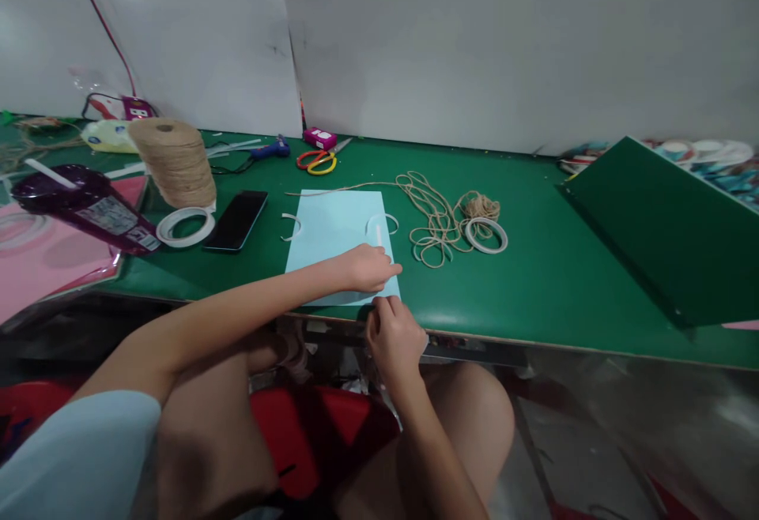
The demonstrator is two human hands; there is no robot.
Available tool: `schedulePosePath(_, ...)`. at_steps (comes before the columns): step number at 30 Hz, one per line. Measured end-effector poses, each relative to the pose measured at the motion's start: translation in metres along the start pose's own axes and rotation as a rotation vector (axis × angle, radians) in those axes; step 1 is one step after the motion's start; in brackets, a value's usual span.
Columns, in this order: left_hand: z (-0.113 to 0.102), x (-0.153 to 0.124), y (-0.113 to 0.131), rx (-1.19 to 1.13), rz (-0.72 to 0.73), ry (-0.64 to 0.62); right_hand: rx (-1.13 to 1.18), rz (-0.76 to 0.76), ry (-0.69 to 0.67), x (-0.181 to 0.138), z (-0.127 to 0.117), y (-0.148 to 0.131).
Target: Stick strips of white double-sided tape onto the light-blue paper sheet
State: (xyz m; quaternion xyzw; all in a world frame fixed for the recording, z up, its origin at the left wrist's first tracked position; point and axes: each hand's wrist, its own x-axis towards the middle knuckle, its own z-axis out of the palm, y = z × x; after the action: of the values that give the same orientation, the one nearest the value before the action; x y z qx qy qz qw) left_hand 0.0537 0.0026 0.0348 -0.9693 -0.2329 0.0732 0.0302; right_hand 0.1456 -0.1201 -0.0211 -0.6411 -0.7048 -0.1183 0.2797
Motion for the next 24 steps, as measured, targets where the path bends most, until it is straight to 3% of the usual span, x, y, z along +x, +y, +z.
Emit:
schedulePosePath(6, -0.002, 0.005, -0.003, 0.035, -0.027, -0.066, 0.043, 0.003, -0.026, 0.000, -0.002, 0.002)
schedulePosePath(13, 0.002, -0.005, -0.005, 0.047, 0.054, 0.027, 0.071, 0.012, -0.042, 0.001, -0.003, 0.003)
schedulePosePath(24, -0.001, 0.009, -0.001, 0.078, 0.078, -0.052, 0.059, 0.022, -0.075, 0.000, -0.002, 0.004)
